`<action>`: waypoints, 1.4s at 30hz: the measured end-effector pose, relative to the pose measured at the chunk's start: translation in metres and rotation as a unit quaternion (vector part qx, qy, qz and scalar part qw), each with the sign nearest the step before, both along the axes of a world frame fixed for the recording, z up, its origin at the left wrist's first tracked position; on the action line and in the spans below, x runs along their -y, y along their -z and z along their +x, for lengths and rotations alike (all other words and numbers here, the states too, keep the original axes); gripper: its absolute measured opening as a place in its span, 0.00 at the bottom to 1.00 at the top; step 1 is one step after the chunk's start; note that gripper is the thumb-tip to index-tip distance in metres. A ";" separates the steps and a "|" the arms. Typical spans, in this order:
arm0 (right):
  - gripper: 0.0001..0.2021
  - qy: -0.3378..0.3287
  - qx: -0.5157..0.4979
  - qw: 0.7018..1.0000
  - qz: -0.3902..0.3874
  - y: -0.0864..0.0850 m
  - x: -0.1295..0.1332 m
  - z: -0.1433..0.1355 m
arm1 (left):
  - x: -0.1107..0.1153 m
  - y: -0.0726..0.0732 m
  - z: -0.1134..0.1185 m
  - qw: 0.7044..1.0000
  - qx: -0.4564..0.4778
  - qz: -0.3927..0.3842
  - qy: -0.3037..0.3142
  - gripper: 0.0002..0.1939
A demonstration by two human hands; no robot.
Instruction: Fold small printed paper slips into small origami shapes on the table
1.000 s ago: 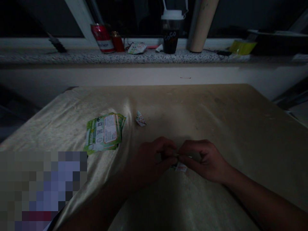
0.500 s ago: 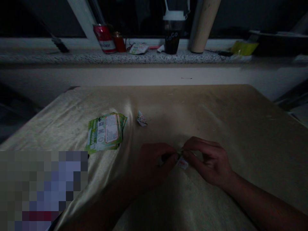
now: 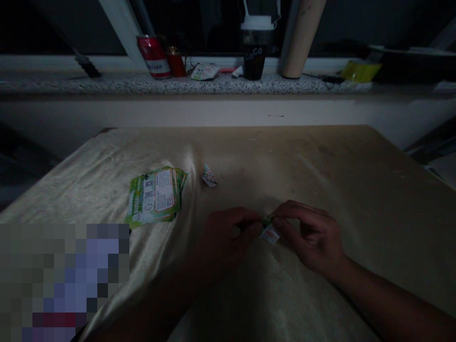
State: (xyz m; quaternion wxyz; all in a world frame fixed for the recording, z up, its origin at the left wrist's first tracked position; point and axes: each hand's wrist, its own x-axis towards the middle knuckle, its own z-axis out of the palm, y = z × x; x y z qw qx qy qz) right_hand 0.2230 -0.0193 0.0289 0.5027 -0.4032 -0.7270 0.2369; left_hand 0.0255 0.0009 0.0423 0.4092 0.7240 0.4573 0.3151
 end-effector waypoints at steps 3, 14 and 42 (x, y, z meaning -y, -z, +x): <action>0.06 -0.001 0.007 1.000 0.023 -0.001 0.000 0.000 | 0.000 0.000 0.001 1.000 -0.008 0.011 -0.004 0.07; 0.03 0.035 -0.059 0.996 -0.060 0.002 -0.001 0.002 | 0.000 0.011 0.003 0.986 0.110 -0.121 -0.007 0.08; 0.02 0.067 -0.109 0.983 -0.135 0.004 -0.003 0.000 | 0.002 0.006 0.002 0.984 0.137 -0.105 -0.039 0.08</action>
